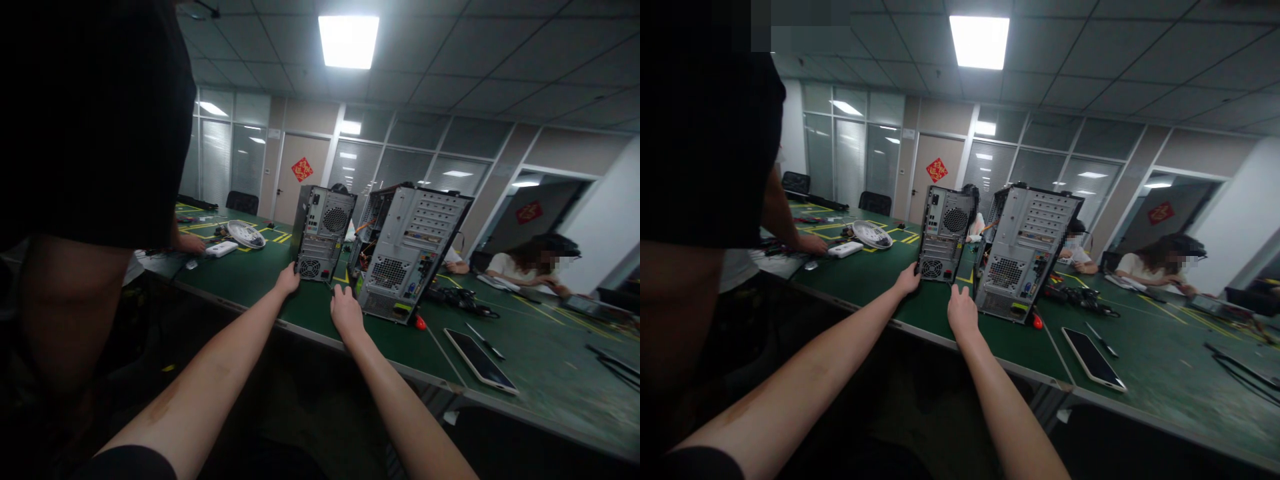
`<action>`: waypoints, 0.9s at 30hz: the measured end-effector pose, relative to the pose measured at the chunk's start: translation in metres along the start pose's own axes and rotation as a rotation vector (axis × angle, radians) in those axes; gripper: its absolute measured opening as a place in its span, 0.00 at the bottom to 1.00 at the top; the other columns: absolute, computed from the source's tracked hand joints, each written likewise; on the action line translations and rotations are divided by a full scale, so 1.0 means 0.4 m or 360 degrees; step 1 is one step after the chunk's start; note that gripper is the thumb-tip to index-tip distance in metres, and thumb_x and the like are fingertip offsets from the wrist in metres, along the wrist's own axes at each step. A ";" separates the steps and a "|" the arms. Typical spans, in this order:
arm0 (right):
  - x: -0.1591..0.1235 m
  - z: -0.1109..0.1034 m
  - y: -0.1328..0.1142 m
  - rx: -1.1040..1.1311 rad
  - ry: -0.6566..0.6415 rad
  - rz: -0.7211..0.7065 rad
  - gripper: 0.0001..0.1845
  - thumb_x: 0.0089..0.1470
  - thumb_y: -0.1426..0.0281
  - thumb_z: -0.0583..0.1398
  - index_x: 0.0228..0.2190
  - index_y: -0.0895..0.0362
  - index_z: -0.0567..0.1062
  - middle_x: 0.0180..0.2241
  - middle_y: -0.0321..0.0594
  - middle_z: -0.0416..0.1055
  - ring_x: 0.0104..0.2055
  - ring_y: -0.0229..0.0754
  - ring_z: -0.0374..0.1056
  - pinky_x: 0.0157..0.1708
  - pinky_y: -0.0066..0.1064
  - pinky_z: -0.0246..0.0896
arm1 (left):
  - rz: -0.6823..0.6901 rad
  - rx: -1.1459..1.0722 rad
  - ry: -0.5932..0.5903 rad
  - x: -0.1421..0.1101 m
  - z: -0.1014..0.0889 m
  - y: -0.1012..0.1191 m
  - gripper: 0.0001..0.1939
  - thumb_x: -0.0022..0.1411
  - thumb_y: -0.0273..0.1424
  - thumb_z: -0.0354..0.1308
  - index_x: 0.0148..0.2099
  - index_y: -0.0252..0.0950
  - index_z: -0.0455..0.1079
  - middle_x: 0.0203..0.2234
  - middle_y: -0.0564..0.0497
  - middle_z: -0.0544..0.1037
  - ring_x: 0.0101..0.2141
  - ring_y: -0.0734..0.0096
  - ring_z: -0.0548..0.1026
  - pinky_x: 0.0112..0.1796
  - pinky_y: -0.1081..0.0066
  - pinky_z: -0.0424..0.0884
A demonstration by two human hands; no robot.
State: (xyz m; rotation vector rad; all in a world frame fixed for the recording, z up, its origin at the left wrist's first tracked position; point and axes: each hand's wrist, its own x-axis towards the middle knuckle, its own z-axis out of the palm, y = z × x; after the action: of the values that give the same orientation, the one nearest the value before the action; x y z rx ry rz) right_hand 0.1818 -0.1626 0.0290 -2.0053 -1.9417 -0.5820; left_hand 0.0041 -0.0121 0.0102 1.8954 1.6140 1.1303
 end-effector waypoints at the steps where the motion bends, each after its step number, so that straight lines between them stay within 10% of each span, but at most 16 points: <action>1: 0.000 0.000 0.000 0.0017 0.0002 0.0005 0.13 0.68 0.72 0.50 0.52 0.57 0.65 0.48 0.47 0.64 0.40 0.42 0.74 0.34 0.28 0.62 | 0.0002 0.0003 0.0000 0.000 0.001 0.000 0.29 0.69 0.27 0.54 0.71 0.31 0.59 0.61 0.37 0.73 0.60 0.56 0.73 0.60 0.64 0.66; 27: 0.003 0.004 0.006 -0.0039 0.0005 -0.0044 0.12 0.66 0.75 0.52 0.50 0.60 0.67 0.46 0.48 0.66 0.41 0.44 0.74 0.34 0.29 0.63 | -0.0002 0.0002 -0.0001 -0.001 0.000 0.004 0.29 0.69 0.27 0.54 0.71 0.32 0.59 0.61 0.38 0.73 0.61 0.58 0.72 0.60 0.67 0.65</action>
State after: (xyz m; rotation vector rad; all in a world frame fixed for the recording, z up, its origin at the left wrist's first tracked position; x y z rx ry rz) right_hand 0.1844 -0.1607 0.0284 -1.9937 -1.9727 -0.6183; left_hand 0.0051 -0.0130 0.0113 1.8951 1.6157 1.1280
